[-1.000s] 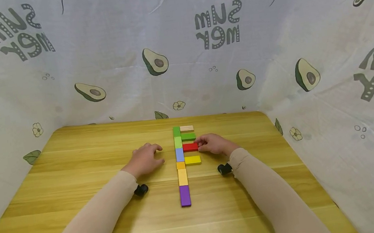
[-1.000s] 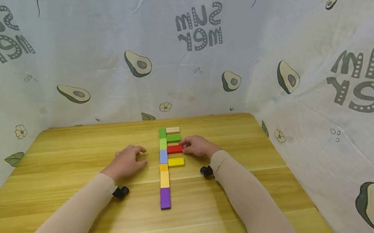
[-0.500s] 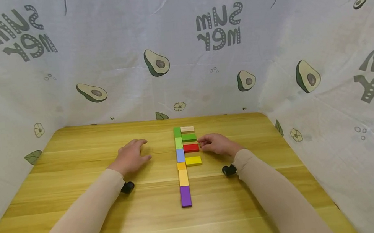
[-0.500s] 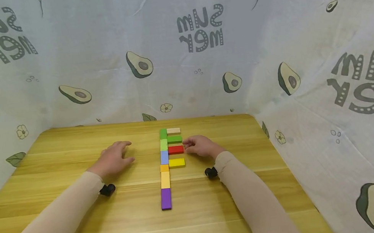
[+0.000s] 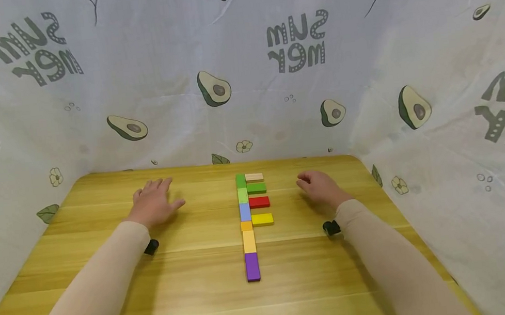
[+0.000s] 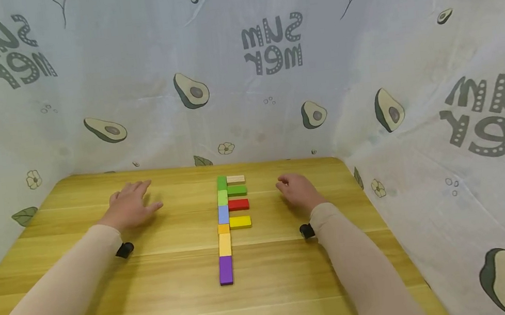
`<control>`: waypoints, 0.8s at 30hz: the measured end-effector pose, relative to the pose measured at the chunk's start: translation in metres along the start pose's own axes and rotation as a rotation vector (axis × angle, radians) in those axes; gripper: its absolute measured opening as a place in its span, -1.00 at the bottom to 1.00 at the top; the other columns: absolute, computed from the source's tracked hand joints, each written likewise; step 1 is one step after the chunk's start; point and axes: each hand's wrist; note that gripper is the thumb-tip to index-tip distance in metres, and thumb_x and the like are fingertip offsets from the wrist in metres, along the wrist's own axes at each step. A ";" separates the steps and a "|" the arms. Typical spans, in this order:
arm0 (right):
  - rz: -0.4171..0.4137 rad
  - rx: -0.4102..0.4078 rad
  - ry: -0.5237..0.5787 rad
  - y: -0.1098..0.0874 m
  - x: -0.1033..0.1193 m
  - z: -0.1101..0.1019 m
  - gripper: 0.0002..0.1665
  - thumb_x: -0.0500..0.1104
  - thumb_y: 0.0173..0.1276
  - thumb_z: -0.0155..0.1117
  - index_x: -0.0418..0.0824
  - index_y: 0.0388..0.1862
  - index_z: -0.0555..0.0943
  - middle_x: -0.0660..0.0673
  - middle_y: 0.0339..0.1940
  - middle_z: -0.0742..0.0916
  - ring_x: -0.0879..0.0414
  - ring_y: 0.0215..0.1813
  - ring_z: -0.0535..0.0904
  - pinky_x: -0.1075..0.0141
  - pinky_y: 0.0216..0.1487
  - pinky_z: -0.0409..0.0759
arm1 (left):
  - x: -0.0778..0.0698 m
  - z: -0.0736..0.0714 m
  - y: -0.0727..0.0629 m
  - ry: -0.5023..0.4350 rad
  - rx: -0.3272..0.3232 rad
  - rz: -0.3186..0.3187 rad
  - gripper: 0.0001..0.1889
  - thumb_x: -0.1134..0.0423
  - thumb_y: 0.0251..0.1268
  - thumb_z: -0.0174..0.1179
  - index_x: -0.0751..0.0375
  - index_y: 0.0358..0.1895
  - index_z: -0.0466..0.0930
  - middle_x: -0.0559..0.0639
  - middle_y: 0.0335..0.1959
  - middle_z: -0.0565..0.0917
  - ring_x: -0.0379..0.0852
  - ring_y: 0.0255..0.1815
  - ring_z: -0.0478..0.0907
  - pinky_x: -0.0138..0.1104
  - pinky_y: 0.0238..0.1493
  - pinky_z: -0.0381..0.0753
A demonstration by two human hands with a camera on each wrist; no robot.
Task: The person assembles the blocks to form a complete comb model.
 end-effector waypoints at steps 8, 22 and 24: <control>-0.053 -0.059 -0.185 0.004 -0.025 -0.002 -0.25 0.10 0.72 -0.03 -0.45 0.58 0.31 -0.49 0.59 0.39 -0.42 0.63 0.25 -0.26 0.62 0.21 | 0.007 -0.005 0.003 0.040 0.017 -0.027 0.01 -0.39 0.48 0.08 0.16 0.73 -0.05 0.45 0.70 -0.02 0.59 0.69 -0.27 0.50 0.54 -0.31; -0.020 -0.071 -0.301 -0.004 -0.035 -0.012 0.01 0.40 0.64 -0.11 -0.33 0.69 0.15 -0.49 0.71 0.14 -0.54 0.69 -0.10 -0.55 0.56 -0.14 | 0.005 0.003 0.013 0.039 0.031 -0.015 0.06 -0.46 0.44 0.06 0.10 0.75 -0.12 0.47 0.72 -0.15 0.61 0.68 -0.38 0.53 0.51 -0.42; -0.008 -0.066 -0.298 -0.004 -0.035 -0.011 0.03 0.41 0.62 -0.10 -0.30 0.71 0.12 -0.48 0.72 0.11 -0.55 0.70 -0.14 -0.56 0.55 -0.19 | 0.004 0.004 0.014 0.036 0.030 -0.015 0.07 -0.46 0.43 0.07 0.10 0.75 -0.12 0.47 0.72 -0.16 0.60 0.68 -0.38 0.53 0.51 -0.43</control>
Point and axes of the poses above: each hand's wrist, its own y-axis towards the middle knuckle, its own z-axis out of the palm, x = y × z
